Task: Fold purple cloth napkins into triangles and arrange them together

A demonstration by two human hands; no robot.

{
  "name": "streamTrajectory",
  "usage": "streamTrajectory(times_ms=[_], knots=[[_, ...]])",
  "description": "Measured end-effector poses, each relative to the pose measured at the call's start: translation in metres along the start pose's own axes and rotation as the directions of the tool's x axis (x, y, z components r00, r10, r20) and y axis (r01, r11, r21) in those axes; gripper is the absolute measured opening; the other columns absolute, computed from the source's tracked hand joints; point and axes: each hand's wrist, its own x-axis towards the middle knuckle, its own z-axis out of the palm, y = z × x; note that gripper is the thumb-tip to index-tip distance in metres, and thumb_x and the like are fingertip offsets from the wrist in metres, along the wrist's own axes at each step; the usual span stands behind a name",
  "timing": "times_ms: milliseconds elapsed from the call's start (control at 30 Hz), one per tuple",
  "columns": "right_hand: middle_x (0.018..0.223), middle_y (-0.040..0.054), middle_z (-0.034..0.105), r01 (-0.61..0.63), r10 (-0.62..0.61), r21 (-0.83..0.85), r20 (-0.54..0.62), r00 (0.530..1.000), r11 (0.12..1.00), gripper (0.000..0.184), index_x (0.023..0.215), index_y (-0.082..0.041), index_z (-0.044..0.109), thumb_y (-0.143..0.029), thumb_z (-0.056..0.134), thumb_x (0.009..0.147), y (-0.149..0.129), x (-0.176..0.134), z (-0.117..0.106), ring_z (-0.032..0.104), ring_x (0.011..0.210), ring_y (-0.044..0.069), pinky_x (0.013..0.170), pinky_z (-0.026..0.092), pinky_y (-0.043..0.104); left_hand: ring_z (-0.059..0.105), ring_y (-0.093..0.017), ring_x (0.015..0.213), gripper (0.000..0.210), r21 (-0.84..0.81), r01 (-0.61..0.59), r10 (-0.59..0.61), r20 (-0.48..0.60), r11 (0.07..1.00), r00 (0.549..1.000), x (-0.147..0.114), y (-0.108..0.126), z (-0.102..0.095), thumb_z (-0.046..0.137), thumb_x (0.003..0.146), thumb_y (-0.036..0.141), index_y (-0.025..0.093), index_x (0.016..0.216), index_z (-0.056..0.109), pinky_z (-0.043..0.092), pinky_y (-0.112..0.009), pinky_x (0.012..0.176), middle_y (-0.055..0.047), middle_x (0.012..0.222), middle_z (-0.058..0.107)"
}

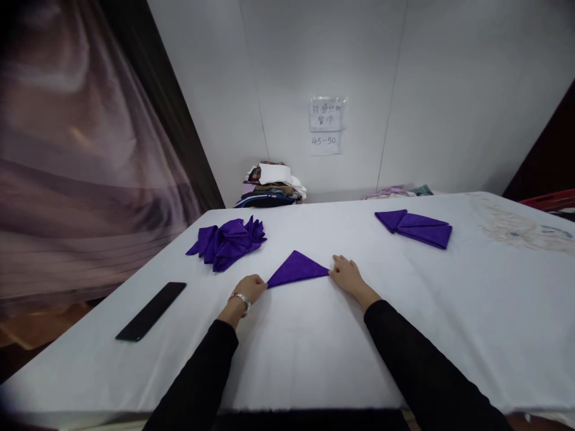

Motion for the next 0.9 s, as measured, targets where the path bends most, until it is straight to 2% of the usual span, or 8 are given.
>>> streamTrajectory(times_ms=[100, 200, 333, 433, 667, 733, 833, 900], knots=[[0.140, 0.0072, 0.035, -0.002, 0.002, 0.000, 0.001, 1.000, 1.000, 0.021, 0.068, -0.019, 0.057, -0.031, 0.046, 0.081, 0.001, 0.001, 0.001, 0.023, 0.131, 0.022, 0.103, 0.016, 0.045, 0.056, -0.023, 0.100, 0.033, 0.012, -0.056, 0.057, -0.134, 0.998, 0.989, 0.003, 0.019, 0.002, 0.042, 0.082, 0.042, 0.018, 0.093, 0.061, 0.043, -0.033, 0.083, -0.010, 0.103, 0.063], [0.140, 0.0069, 0.035, -0.009, 0.009, -0.004, 0.001, 1.000, 1.000, 0.021, 0.067, -0.019, 0.056, -0.031, 0.046, 0.080, 0.003, 0.002, 0.003, 0.023, 0.131, 0.022, 0.104, 0.016, 0.044, 0.039, -0.020, 0.121, 0.040, 0.056, -0.283, 0.289, -0.198, 0.957, 0.937, 0.009, 0.047, 0.018, 0.037, 0.085, 0.043, 0.022, 0.116, 0.051, 0.030, -0.034, 0.100, -0.007, 0.128, 0.049], [0.140, 0.0073, 0.035, -0.020, 0.020, 0.004, -0.002, 1.000, 1.000, 0.021, 0.065, -0.019, 0.054, -0.032, 0.047, 0.080, 0.004, 0.003, 0.004, 0.023, 0.131, 0.022, 0.104, 0.015, 0.044, 0.016, -0.023, 0.134, 0.054, 0.160, -0.538, 0.549, -0.038, 0.828, 0.835, 0.019, 0.070, 0.048, 0.030, 0.085, 0.053, 0.027, 0.133, 0.033, 0.013, -0.047, 0.107, -0.002, 0.145, 0.026], [0.140, 0.0074, 0.036, -0.014, 0.014, 0.014, -0.007, 1.000, 1.000, 0.021, 0.065, -0.019, 0.053, -0.033, 0.047, 0.080, 0.002, 0.003, 0.004, 0.023, 0.131, 0.021, 0.104, 0.015, 0.044, 0.011, -0.025, 0.135, 0.068, 0.194, -0.570, 0.565, 0.084, 0.799, 0.821, 0.024, 0.071, 0.062, 0.021, 0.082, 0.063, 0.024, 0.137, 0.028, 0.009, -0.052, 0.107, -0.006, 0.146, 0.023], [0.139, 0.0064, 0.038, -0.010, 0.009, 0.051, 0.011, 1.000, 0.999, 0.015, 0.067, -0.020, 0.057, -0.030, 0.050, 0.076, 0.009, -0.002, -0.004, 0.025, 0.131, 0.022, 0.104, 0.016, 0.044, 0.009, -0.026, 0.135, 0.074, 0.228, -0.577, 0.568, 0.110, 0.784, 0.816, 0.027, 0.066, 0.065, 0.014, 0.079, 0.068, 0.025, 0.138, 0.025, 0.006, -0.052, 0.107, -0.006, 0.148, 0.019], [0.137, 0.0064, 0.041, -0.031, 0.036, 0.094, -0.045, 0.998, 0.995, 0.012, 0.074, -0.021, 0.059, -0.028, 0.049, 0.075, 0.012, -0.006, -0.007, 0.031, 0.128, 0.023, 0.103, 0.020, 0.043, 0.009, -0.027, 0.135, 0.073, 0.223, -0.577, 0.568, 0.110, 0.786, 0.816, 0.027, 0.067, 0.064, 0.015, 0.079, 0.068, 0.026, 0.138, 0.025, 0.006, -0.053, 0.106, -0.006, 0.148, 0.019], [0.135, 0.0067, 0.042, -0.026, 0.057, 0.143, -0.218, 0.974, 0.989, 0.026, 0.096, -0.021, 0.059, -0.033, 0.042, 0.080, 0.003, -0.012, -0.009, 0.034, 0.126, 0.024, 0.103, 0.024, 0.041, 0.009, -0.028, 0.135, 0.071, 0.219, -0.578, 0.566, 0.122, 0.786, 0.816, 0.028, 0.068, 0.064, 0.018, 0.079, 0.068, 0.028, 0.137, 0.026, 0.007, -0.054, 0.106, -0.005, 0.148, 0.018], [0.137, 0.0067, 0.040, 0.085, -0.054, 0.101, -0.276, 0.960, 0.991, 0.036, 0.111, -0.021, 0.054, -0.039, 0.040, 0.083, -0.019, -0.015, -0.007, 0.027, 0.129, 0.023, 0.105, 0.017, 0.043, 0.008, -0.028, 0.135, 0.068, 0.228, -0.574, 0.562, 0.121, 0.787, 0.818, 0.028, 0.067, 0.064, 0.020, 0.079, 0.066, 0.029, 0.137, 0.026, 0.007, -0.054, 0.106, -0.004, 0.148, 0.018]])
